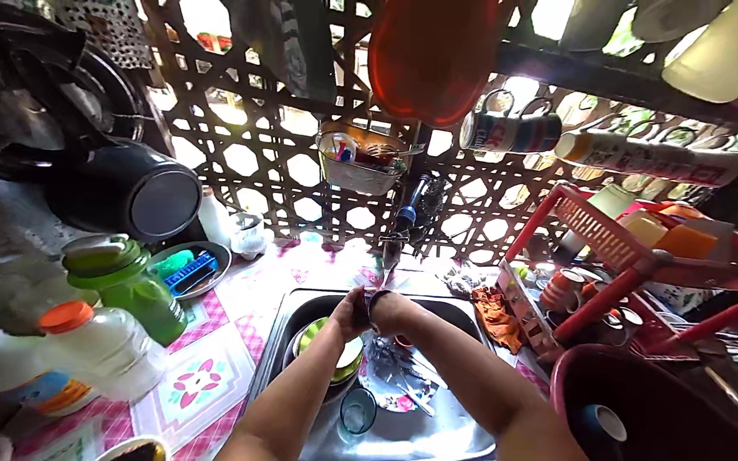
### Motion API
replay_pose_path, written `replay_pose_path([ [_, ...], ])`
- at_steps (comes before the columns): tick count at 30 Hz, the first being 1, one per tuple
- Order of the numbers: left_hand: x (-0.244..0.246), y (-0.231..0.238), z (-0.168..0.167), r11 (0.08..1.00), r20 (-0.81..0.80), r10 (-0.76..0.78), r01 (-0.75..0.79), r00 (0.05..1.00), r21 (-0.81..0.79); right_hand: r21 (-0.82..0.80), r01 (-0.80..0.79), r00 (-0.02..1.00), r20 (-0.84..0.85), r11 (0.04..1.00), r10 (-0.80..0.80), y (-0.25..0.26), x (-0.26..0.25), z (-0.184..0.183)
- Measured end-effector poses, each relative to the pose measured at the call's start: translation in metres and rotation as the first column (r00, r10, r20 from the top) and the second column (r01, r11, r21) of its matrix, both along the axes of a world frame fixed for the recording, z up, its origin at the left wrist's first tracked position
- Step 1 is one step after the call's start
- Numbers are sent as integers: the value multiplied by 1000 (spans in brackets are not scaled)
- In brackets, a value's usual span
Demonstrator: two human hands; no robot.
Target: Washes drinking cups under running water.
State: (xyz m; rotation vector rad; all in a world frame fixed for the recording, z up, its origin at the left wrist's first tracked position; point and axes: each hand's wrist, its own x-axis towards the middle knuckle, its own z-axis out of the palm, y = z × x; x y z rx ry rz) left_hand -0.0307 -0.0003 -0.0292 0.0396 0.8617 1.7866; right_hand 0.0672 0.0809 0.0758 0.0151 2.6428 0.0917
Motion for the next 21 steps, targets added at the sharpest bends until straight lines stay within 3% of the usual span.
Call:
replay_pose_path([
  [3,11,11,-9,987,-53,136,-131,989,93,2,230,968,102,973,-229,-8,-3,10],
  [5,15,14,-5,962,-98,248,-233,964,144,-193,417,909,87,888,-407,2,-7,3],
  [6,14,14,-2,955,-144,278,-257,950,147,-371,507,848,49,778,-529,7,-5,-6],
  [7,13,13,0,952,-207,296,-269,933,149,-612,534,749,23,583,-662,11,1,-19],
  [8,10,10,0,953,-290,299,-267,909,145,-856,443,626,82,267,-775,9,10,-30],
  [9,7,6,0,960,-384,278,-245,881,133,-970,199,521,226,-141,-823,5,19,-45],
  [10,3,2,1,970,-477,244,-210,845,125,-881,-40,480,397,-472,-782,2,27,-59],
  [11,-2,-1,5,981,-565,195,-161,802,111,-738,-178,434,535,-651,-725,1,33,-68],
  [12,-4,-4,10,990,-644,140,-106,752,92,-634,-247,405,619,-733,-673,2,39,-77],
  [15,3,-5,26,999,-794,23,4,607,32,-532,-332,332,707,-779,-624,-1,51,-100],
  [18,17,-2,49,998,-725,-56,34,686,-45,-530,-362,372,672,-767,-641,5,58,-110],
  [21,11,-8,62,968,-672,-227,90,705,-233,-717,-318,447,463,-620,-765,20,66,-107],
])
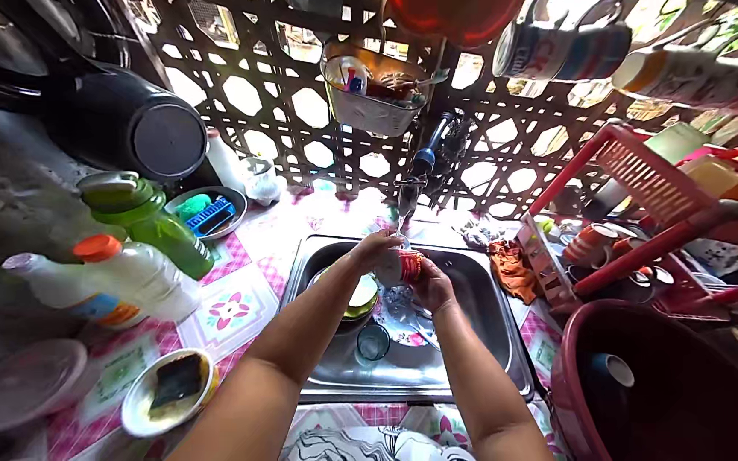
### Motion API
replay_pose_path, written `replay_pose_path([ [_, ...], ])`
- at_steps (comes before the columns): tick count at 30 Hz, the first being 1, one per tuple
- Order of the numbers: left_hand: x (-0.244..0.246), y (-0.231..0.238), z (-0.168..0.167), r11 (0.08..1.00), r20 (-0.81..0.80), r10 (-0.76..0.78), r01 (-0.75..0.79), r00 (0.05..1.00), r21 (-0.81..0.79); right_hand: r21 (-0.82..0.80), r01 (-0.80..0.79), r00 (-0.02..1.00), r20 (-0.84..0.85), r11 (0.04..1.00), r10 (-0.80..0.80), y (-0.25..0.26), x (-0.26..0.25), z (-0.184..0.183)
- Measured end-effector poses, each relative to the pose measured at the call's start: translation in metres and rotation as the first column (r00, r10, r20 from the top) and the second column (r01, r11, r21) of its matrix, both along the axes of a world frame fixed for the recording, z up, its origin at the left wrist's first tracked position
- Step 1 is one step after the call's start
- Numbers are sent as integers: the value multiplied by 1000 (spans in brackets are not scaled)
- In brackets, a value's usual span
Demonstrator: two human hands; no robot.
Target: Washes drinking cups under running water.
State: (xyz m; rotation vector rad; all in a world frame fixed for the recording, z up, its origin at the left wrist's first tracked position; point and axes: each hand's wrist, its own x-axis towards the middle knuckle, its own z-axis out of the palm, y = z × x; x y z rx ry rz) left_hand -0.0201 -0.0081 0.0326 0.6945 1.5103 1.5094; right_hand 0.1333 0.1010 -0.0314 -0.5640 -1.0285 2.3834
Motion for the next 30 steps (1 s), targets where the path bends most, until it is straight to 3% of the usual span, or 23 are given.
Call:
replay_pose_path([
  [3,-7,-3,4,990,-88,17,-29,996,-135,298,-155,987,78,942,138,9,-1,11],
  [6,-6,-2,-4,982,-168,146,-164,975,-98,334,-154,985,131,930,116,8,-13,19],
  [8,4,-5,-4,979,-309,189,-202,932,-8,324,-118,964,264,939,30,4,-26,32],
  [9,10,-8,-5,982,-436,184,-181,881,49,314,-103,937,350,944,-15,2,-33,41],
  [11,17,-16,-10,983,-715,177,-85,676,162,328,-144,868,495,934,-40,2,-47,55],
  [12,19,-19,-14,976,-795,203,-50,572,214,353,-198,830,556,915,-35,5,-55,58],
  [14,19,-21,-25,951,-837,287,-31,466,308,406,-300,769,639,863,-33,6,-68,67],
  [17,18,-18,-38,869,-704,490,-221,514,444,553,-453,732,678,699,-62,-1,-80,84],
  [19,16,-17,-39,819,-513,574,-450,638,357,666,-580,721,688,469,-85,-10,-81,99],
  [21,14,-14,-37,785,-176,619,-595,765,172,742,-617,740,660,262,-130,-14,-80,105],
  [22,16,-13,-35,777,25,623,-622,782,90,767,-607,756,638,207,-145,-12,-80,101],
  [24,20,-8,-30,771,355,586,-636,729,32,770,-626,757,639,126,-138,-5,-77,97],
  [26,21,-6,-33,787,491,521,-616,698,42,699,-715,696,709,-23,-113,-2,-70,100],
  [28,19,-6,-38,812,493,502,-584,711,14,510,-790,587,789,-341,-180,-3,-62,102],
  [30,14,-7,-38,854,401,477,-520,782,-4,294,-779,521,795,-555,-310,-4,-51,102],
])
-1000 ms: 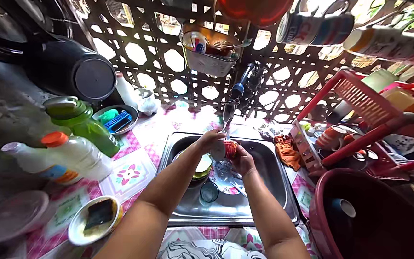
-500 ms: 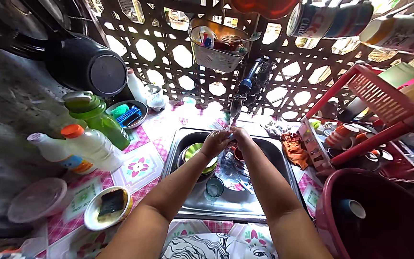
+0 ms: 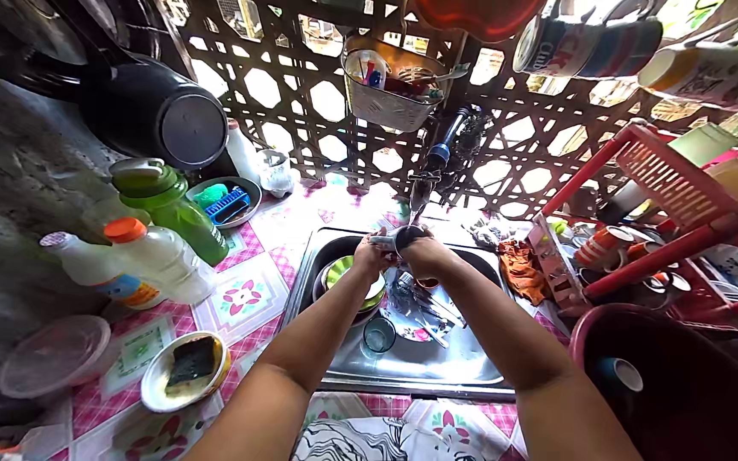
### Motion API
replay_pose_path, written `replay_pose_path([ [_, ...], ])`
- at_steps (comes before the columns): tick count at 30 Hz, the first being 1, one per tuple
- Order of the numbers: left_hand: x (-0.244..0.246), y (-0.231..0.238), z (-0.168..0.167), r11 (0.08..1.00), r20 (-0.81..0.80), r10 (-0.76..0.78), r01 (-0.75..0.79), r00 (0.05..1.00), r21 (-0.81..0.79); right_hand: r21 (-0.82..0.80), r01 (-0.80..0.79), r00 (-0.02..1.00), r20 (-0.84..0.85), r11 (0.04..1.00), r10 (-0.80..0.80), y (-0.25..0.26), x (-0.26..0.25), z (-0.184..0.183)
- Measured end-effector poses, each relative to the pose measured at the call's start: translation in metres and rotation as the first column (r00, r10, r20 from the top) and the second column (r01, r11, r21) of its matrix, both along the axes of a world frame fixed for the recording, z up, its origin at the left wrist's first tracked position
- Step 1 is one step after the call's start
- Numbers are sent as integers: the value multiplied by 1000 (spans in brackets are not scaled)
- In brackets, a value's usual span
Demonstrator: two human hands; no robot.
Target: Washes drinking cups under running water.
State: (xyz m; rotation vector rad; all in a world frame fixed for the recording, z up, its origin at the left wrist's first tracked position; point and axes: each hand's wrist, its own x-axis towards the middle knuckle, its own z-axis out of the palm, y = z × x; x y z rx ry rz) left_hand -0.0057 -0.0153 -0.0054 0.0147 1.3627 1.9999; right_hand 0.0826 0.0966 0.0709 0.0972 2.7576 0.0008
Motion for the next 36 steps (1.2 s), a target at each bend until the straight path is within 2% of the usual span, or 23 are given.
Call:
replay_pose_path([
  [2,-4,3,0,996,-126,-51,42,991,-75,104,11,1000,23,995,-13,1,7,-1],
  [3,-6,4,0,994,-165,-68,54,984,-90,79,72,997,27,994,-74,0,7,1],
  [5,-14,4,-2,992,-209,-99,81,973,-94,-70,217,976,32,974,-215,2,-3,7],
  [7,-22,2,-13,996,-213,-87,80,973,-38,-403,300,929,-84,865,-361,15,-13,3],
  [8,-23,1,-18,997,-183,-73,73,980,-3,-590,296,877,-144,751,-458,20,-17,0],
  [9,-21,-2,-22,997,-130,-64,68,989,29,-751,278,816,-144,599,-560,21,-19,0],
  [11,-13,-5,-24,992,-12,-71,72,997,103,-966,179,696,-9,186,-718,15,-15,-3],
  [12,-8,-7,-25,985,52,-100,92,994,149,-996,93,651,66,-6,-756,10,-13,-10],
  [14,1,-8,-21,950,137,-199,157,970,270,-935,-95,616,215,-342,-758,-3,-11,-23],
  [16,7,-6,-14,899,148,-287,213,947,382,-797,-220,610,338,-563,-717,-14,-8,-43],
  [18,6,-2,-12,855,95,-329,253,940,453,-720,-277,568,412,-636,-713,-21,-3,-63],
  [20,-1,3,-8,886,76,-296,244,952,393,-750,-231,499,455,-620,-737,-22,9,-74],
  [23,-9,16,11,966,11,-229,225,973,128,-768,-83,434,546,-635,-717,-16,28,-77],
  [24,-11,23,15,973,-53,-225,227,973,36,-757,-61,406,576,-650,-709,-15,33,-75],
  [26,-14,40,27,961,-283,-260,221,923,-164,-717,-65,373,627,-694,-684,-14,40,-68],
  [27,-16,48,35,942,-407,-303,207,862,-264,-693,-73,373,648,-717,-664,-12,44,-66],
  [28,-18,56,43,915,-536,-365,188,761,-357,-669,-85,385,661,-738,-644,-10,47,-64],
  [30,-21,62,59,844,-728,-516,123,452,-522,-640,-115,428,659,-760,-619,-7,51,-60],
  [33,-5,55,78,783,-782,-621,13,-50,-622,-585,-187,545,607,-789,-579,-4,51,-55],
  [35,1,44,75,830,-787,-535,-16,-308,-558,-531,-268,562,591,-804,-578,-2,42,-55],
  [36,3,37,73,849,-782,-493,-13,-381,-528,-499,-322,550,593,-804,-588,-1,36,-55],
])
